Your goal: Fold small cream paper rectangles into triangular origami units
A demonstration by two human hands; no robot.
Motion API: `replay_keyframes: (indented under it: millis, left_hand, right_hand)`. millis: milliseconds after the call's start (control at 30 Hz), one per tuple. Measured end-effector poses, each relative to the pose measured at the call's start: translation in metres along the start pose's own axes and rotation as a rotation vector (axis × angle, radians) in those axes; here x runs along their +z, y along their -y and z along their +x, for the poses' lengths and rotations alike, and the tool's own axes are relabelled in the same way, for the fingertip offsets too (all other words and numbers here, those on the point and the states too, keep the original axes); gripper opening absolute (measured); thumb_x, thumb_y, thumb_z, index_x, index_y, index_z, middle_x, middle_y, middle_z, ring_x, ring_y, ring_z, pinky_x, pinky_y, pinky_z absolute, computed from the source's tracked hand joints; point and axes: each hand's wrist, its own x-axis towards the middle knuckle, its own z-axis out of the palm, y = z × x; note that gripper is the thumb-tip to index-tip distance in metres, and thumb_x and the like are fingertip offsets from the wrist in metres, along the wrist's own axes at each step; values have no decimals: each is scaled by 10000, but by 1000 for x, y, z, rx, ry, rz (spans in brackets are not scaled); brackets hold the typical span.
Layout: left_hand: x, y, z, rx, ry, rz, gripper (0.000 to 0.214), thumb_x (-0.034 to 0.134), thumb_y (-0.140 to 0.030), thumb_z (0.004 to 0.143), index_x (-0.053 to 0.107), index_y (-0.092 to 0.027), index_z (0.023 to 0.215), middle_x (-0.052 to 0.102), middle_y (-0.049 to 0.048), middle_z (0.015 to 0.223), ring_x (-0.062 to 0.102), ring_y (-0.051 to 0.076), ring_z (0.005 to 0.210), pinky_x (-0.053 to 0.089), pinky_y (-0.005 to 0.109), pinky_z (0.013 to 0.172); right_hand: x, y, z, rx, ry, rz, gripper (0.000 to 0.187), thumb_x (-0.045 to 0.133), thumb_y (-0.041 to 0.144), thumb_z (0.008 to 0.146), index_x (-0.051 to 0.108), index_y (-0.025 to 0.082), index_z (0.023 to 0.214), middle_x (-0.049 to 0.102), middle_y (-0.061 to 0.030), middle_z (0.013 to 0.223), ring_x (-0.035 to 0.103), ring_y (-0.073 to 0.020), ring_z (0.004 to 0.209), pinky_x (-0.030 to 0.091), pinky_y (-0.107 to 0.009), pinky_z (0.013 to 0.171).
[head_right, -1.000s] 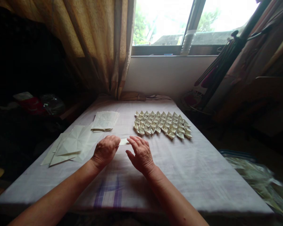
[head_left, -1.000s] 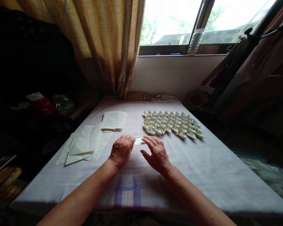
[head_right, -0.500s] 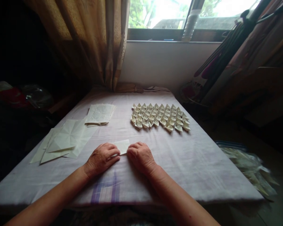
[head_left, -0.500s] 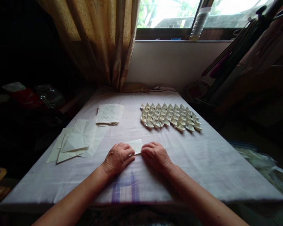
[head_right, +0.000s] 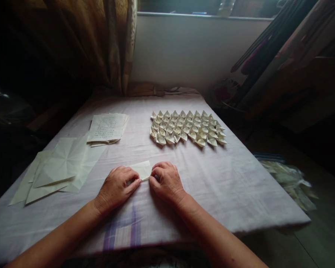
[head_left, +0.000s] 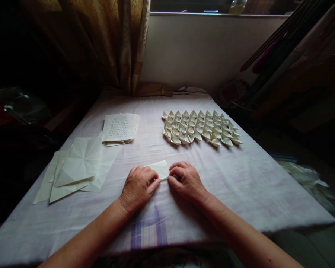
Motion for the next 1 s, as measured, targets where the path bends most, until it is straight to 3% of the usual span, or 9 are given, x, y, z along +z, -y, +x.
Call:
replay_keyframes:
  millis: [633,800,1000]
  left_hand:
    - [7,-3,6,-9,-46,41,157,605,-310,866,596,-213,743,630,8,768,544,200,776,345,358,749]
    - [8,-2,5,-5,-43,31,168,598,-315,876,590,-212,744,622,5,766,540,202,774,341,360,748]
    - [4,1,3,-4,-17,-41,116,603,-279,866,586,-208,776,622,2,791,542,203,807,348,362,776]
  right_hand:
    - [2,10,1,86,12,-39,61,623,166,741,616,213,704,662,-27,910,558,-206,900,363,-345,833]
    - [5,16,2,130,13,-128,129,683,261,754,581,205,697,631,-39,882,533,-231,905,347,-364,814]
    - [4,8,0,137,-4,-112,60,625,173,745,582,215,739,634,-35,919,533,-225,915,337,-366,821]
